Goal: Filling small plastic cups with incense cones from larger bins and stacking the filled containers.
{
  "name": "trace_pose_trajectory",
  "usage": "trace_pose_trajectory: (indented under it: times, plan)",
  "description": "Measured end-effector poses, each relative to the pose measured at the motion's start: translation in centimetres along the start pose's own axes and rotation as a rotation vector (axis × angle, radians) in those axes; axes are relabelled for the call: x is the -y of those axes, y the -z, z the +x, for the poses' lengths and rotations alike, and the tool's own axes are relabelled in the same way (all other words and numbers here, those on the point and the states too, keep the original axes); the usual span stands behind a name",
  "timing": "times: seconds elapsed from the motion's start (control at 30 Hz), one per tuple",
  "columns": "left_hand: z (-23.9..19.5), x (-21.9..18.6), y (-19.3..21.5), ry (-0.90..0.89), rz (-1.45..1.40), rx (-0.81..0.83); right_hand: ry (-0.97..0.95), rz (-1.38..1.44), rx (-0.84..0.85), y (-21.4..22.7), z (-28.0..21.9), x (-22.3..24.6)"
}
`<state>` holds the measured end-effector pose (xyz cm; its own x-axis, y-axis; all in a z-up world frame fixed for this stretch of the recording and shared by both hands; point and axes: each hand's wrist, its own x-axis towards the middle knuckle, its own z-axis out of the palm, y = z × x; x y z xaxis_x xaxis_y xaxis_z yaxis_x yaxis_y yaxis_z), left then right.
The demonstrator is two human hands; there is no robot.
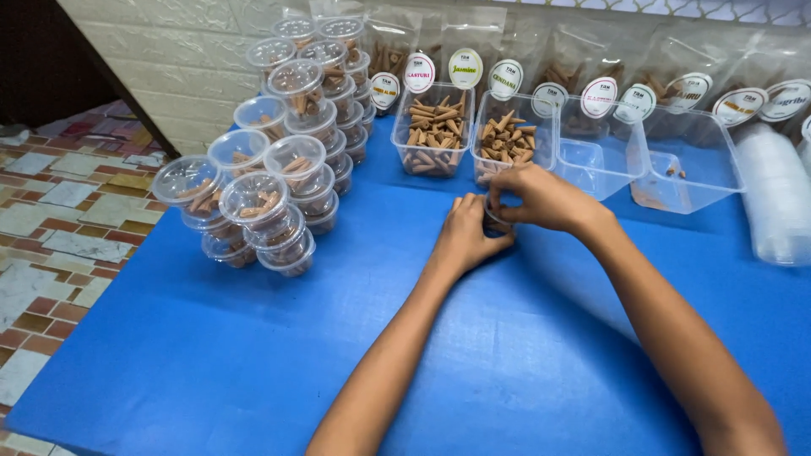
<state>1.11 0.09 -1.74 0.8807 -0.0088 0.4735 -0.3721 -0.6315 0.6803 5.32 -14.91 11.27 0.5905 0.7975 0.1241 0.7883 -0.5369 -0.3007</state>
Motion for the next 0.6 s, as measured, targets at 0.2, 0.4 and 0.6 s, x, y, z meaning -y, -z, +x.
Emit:
trace_pose_trajectory:
  times: [0.2,0.4,0.6]
  plan:
    - [-0.1,-0.7,0.3,-0.016,0.009,-0.04,-0.027,-0.156,0.01,0.6,-0.8,0.0]
    - [-0.2,-0.8,0.5,-0.015,0.009,-0.022,-0.051,-0.292,0.049,0.8,-0.9,1.7]
    - [-0.4,-1.3,0.6,-0.026,0.036,-0.047,-0.062,-0.365,0.05,0.4,-0.7,2.0]
